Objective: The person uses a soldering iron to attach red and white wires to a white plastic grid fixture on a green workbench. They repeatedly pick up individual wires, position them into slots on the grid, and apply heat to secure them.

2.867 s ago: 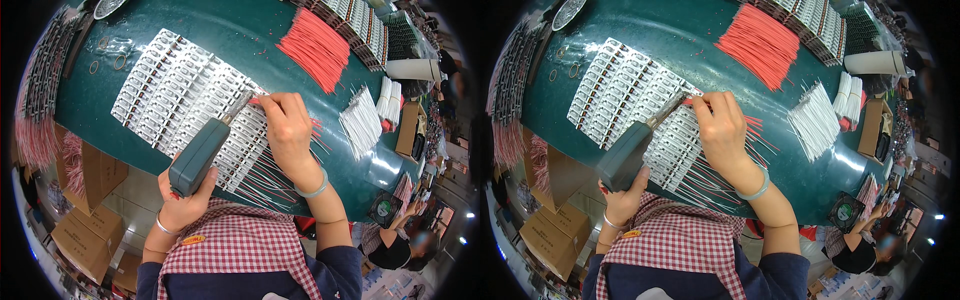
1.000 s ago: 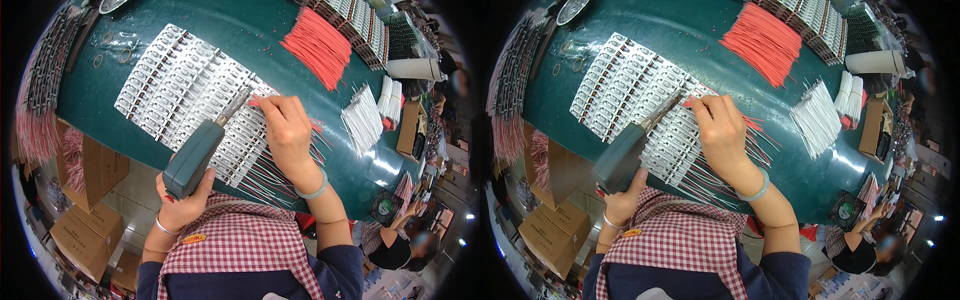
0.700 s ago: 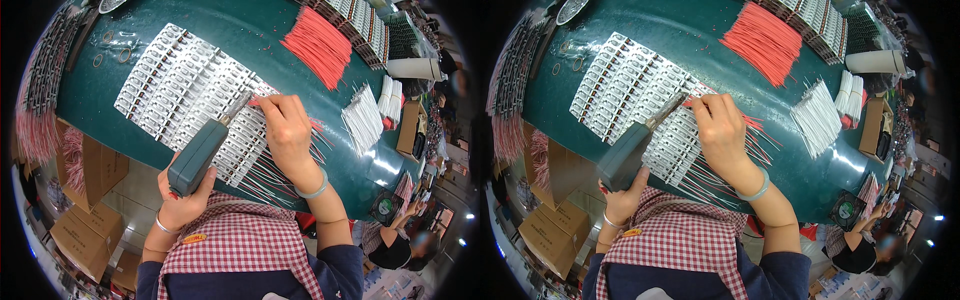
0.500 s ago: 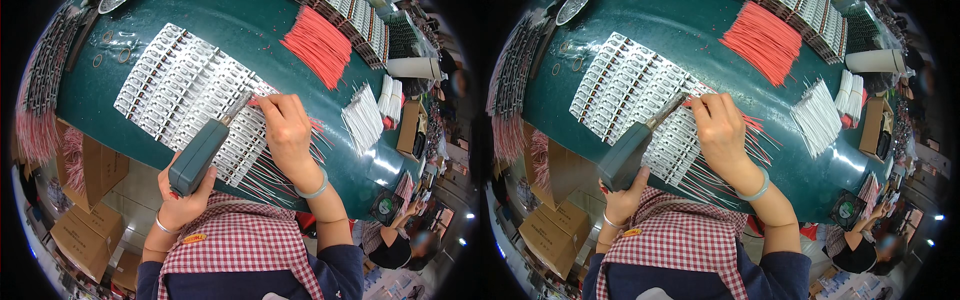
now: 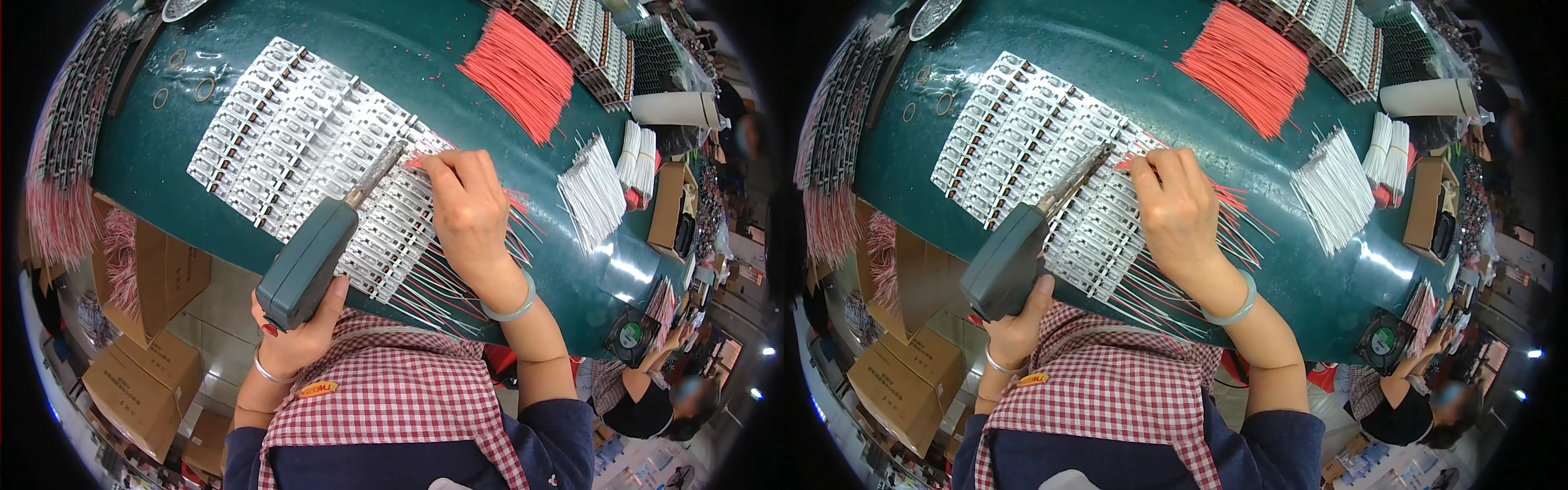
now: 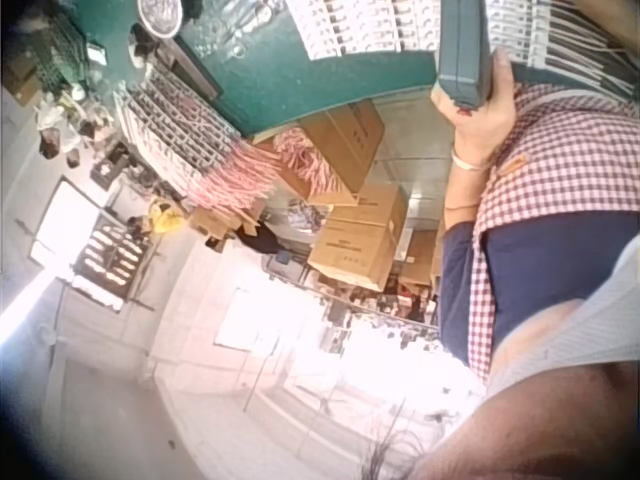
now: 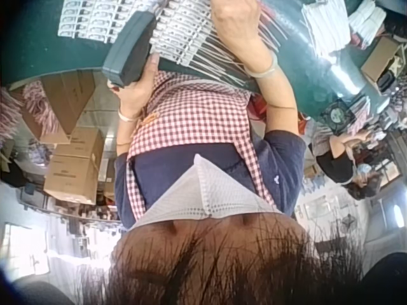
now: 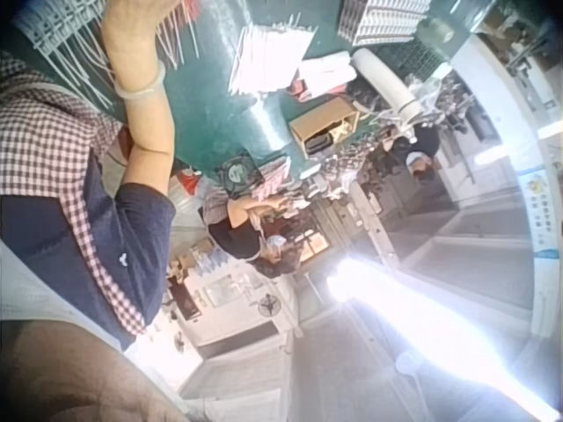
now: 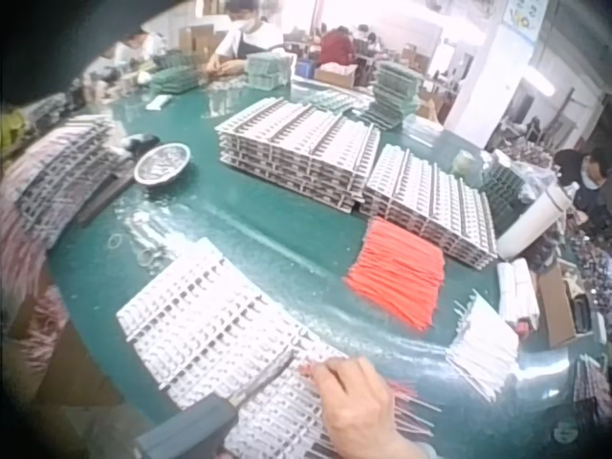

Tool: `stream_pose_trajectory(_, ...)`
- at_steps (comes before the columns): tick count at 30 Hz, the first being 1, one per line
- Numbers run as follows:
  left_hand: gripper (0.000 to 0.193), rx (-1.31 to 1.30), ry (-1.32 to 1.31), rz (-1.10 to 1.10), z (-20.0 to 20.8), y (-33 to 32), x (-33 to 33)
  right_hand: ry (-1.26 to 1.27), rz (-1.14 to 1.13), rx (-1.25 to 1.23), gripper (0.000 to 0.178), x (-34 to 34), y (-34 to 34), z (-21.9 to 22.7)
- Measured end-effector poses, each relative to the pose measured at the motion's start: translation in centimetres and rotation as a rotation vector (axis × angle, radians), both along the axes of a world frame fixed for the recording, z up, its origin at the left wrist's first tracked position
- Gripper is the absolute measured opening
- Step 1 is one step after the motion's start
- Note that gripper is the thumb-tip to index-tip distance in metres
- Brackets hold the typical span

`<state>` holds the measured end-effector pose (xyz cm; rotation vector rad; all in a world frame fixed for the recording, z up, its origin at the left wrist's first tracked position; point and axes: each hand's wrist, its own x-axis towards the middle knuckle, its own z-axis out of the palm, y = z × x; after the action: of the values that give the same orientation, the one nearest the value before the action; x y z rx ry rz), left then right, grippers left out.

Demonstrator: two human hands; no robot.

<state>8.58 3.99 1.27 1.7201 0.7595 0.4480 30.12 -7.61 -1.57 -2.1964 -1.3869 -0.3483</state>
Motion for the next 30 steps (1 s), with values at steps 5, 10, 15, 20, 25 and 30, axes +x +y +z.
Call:
stream_pose_trajectory(5,0.020,0.096,-0.055,-0.030,-0.4,0.2,-0.3,-0.011,0.014,0.051,0.032,-0.6,-0.5,0.1)
stream_pose_trajectory(10,0.019,0.073,-0.033,-0.067,-0.7,0.1,-0.9,0.014,0.023,0.038,0.031,-1.0,-0.3,-0.1)
stream_pose_trajectory(15,0.019,0.110,-0.104,-0.087,-0.7,0.3,-0.4,-0.001,0.029,0.015,0.028,-1.0,-0.3,-0.3)
stream_pose_trajectory(20,0.019,0.117,-0.099,-0.117,-0.4,0.5,-0.1,-0.006,0.020,0.013,0.026,-1.1,-0.1,-0.2)
stream_pose_trajectory(25,0.019,0.123,-0.090,-0.127,-0.3,0.6,-0.1,-0.016,0.024,0.002,0.026,-1.0,0.0,-0.1)
stream_pose_trajectory(30,0.021,0.191,-0.102,-0.125,-0.9,0.5,-0.6,-0.010,0.022,-0.015,0.026,-1.1,0.0,-0.1)
